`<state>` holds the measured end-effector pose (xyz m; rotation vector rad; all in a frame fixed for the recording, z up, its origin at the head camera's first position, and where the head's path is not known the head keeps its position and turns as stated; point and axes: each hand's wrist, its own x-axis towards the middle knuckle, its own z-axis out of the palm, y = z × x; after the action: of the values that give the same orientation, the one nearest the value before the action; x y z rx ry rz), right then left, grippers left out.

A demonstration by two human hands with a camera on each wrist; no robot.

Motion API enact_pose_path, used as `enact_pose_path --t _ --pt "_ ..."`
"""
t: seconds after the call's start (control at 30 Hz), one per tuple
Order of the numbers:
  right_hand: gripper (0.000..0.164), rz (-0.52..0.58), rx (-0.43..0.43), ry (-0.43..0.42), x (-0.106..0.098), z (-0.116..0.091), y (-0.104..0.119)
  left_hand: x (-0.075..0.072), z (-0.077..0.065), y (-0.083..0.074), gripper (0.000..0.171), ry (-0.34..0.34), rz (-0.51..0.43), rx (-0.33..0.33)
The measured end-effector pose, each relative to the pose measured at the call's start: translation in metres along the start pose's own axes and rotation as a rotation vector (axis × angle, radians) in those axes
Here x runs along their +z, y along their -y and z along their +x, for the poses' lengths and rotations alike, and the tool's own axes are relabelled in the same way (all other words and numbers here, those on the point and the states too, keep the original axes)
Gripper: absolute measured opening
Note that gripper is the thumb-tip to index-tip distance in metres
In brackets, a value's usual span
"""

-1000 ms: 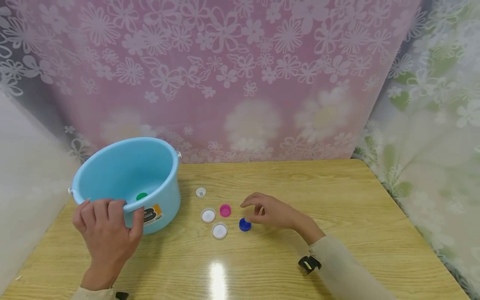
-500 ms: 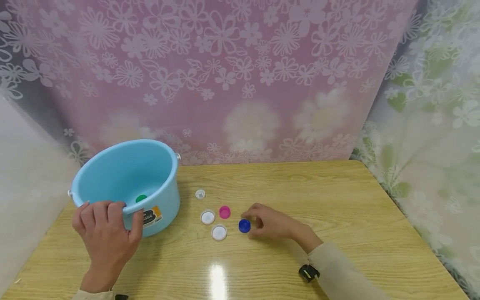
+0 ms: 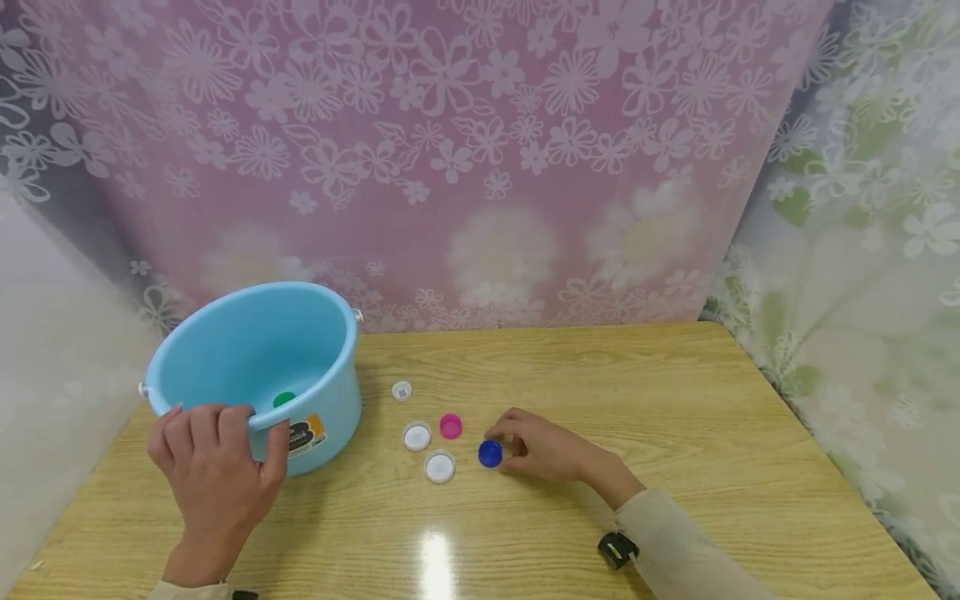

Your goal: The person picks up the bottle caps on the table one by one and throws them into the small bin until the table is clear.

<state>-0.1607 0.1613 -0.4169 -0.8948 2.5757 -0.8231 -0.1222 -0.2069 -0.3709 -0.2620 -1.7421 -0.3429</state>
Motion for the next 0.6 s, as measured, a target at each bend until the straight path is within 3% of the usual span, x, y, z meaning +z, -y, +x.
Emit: enact_pose_path --t 0.6 --pt "0.034 -0.026 -0.025 0.001 -0.001 0.0032 0.0033 0.0003 -0.002 0.0004 0.039 -0.008 -0.008 -0.002"
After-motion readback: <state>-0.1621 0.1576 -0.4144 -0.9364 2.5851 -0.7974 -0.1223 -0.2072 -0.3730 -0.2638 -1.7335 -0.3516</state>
